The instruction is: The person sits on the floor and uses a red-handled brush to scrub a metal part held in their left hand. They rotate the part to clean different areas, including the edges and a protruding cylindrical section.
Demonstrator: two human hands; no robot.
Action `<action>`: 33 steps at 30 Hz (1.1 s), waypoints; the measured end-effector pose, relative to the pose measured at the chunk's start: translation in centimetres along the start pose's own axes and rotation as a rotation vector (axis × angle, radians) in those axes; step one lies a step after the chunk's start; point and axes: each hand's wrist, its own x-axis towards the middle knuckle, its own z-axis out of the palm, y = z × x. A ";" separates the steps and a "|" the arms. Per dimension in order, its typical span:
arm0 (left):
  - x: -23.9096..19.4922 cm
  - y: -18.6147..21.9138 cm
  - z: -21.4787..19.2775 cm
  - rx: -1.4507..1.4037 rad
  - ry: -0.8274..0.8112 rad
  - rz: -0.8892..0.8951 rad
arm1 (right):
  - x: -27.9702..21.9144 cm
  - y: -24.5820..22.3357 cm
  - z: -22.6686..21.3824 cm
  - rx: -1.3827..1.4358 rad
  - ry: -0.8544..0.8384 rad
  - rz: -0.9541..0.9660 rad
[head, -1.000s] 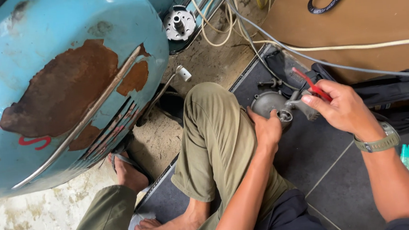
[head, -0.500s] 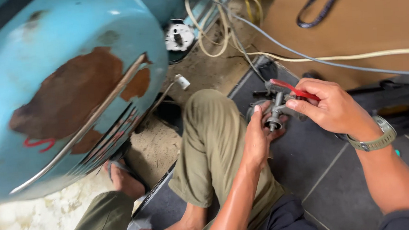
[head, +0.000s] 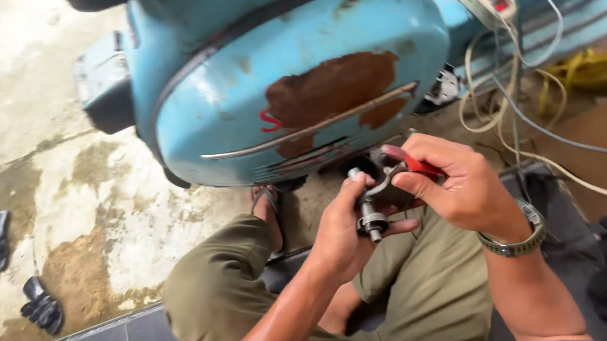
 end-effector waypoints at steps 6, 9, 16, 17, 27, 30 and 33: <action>-0.3 6.5 -2.5 0.023 -0.017 0.057 | 2.7 1.1 2.6 -0.058 0.135 0.024; -0.4 7.8 -2.2 -0.050 0.146 0.188 | 3.7 4.3 3.4 0.016 0.252 -0.138; -1.3 10.5 -2.9 0.162 -0.060 0.238 | 4.2 4.7 4.8 -0.024 0.281 -0.126; -1.2 10.7 -3.0 0.165 -0.028 0.247 | 4.2 5.2 5.0 0.003 0.290 -0.122; -1.5 9.3 -3.0 0.124 0.183 0.227 | 3.0 7.5 6.7 -0.049 0.183 -0.145; -1.9 9.6 -2.4 0.067 0.198 0.196 | 2.4 8.7 5.2 -0.093 0.268 -0.013; -1.5 9.2 -2.8 0.025 0.201 0.194 | 2.4 8.3 4.7 -0.141 0.226 -0.114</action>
